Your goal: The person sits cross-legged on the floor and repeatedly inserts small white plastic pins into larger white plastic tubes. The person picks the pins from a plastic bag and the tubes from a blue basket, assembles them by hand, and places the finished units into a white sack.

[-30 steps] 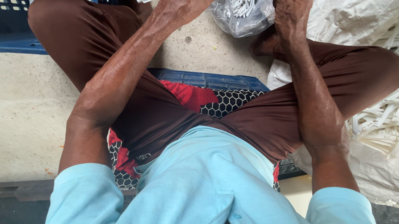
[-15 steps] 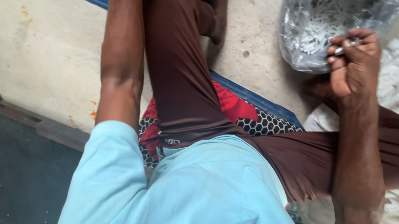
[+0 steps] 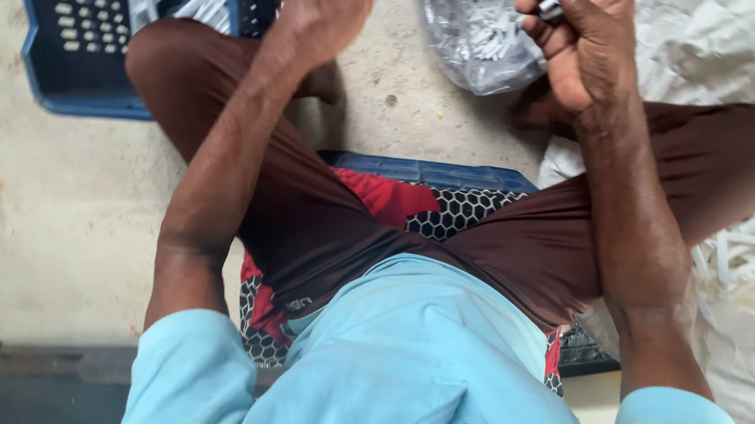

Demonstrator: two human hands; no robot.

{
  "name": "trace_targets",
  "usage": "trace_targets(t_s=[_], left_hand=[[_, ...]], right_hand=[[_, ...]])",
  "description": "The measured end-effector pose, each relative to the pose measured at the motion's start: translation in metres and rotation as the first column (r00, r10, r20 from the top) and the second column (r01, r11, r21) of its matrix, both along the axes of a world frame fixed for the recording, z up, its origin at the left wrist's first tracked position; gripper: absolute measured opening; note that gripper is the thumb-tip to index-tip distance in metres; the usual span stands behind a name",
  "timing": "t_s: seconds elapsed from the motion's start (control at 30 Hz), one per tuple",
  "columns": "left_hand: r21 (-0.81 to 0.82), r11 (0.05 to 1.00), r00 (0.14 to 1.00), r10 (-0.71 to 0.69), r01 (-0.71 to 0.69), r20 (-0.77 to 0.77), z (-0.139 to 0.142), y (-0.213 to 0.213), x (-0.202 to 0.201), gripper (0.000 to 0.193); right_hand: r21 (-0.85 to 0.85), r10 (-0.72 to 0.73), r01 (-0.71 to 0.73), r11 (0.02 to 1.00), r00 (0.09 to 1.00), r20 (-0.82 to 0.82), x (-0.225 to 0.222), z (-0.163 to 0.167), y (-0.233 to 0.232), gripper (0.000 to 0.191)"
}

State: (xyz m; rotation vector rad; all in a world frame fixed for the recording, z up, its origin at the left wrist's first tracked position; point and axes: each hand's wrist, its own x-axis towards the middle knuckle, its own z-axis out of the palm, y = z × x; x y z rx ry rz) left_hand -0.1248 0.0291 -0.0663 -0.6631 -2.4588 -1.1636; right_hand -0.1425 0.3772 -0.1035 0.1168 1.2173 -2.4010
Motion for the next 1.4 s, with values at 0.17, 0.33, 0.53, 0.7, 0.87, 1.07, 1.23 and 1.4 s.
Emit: trace_targets(t_s=[0.17,0.33,0.53,0.7,0.87,1.07,1.23,1.4], left_hand=[[0.035,0.999,0.968,-0.042,0.034,0.248,-0.010,0.041,0.002,0.036],[0.068,0.998,0.972,-0.032,0.016,0.234,-0.028,0.056,-0.007,0.038],[0.033,0.999,0.970,-0.013,0.006,0.244,-0.045,0.054,-0.011,0.038],[0.076,0.997,0.946,-0.032,0.008,0.323,-0.048,0.052,-0.013,0.036],[0.096,0.994,0.949,-0.079,0.052,0.307,-0.043,0.052,-0.013,0.028],[0.068,0.997,0.912,-0.070,0.047,0.405,-0.026,0.055,-0.010,0.027],[0.061,0.996,0.921,-0.087,0.068,0.379,-0.020,0.058,-0.008,0.027],[0.056,0.994,0.927,-0.104,0.090,0.360,-0.025,0.058,-0.008,0.028]], right_hand=[[-0.084,-0.007,-0.002,0.996,0.994,-0.106,0.003,0.020,0.000,0.016],[-0.026,-0.026,0.025,0.999,0.998,-0.057,-0.001,0.027,-0.005,0.016],[0.134,-0.068,0.095,0.986,0.978,-0.195,-0.006,0.027,-0.002,0.014],[0.265,-0.058,0.173,0.949,0.917,-0.394,-0.008,0.027,0.004,0.017],[0.451,-0.057,0.281,0.847,0.892,-0.449,-0.004,0.022,0.006,0.021],[0.536,0.121,0.319,0.781,0.765,-0.632,-0.001,0.017,0.008,0.019],[0.561,0.169,0.304,0.770,0.750,-0.639,0.001,0.012,0.007,0.014],[0.587,0.058,0.310,0.748,0.850,-0.523,0.001,0.006,0.009,0.027]])
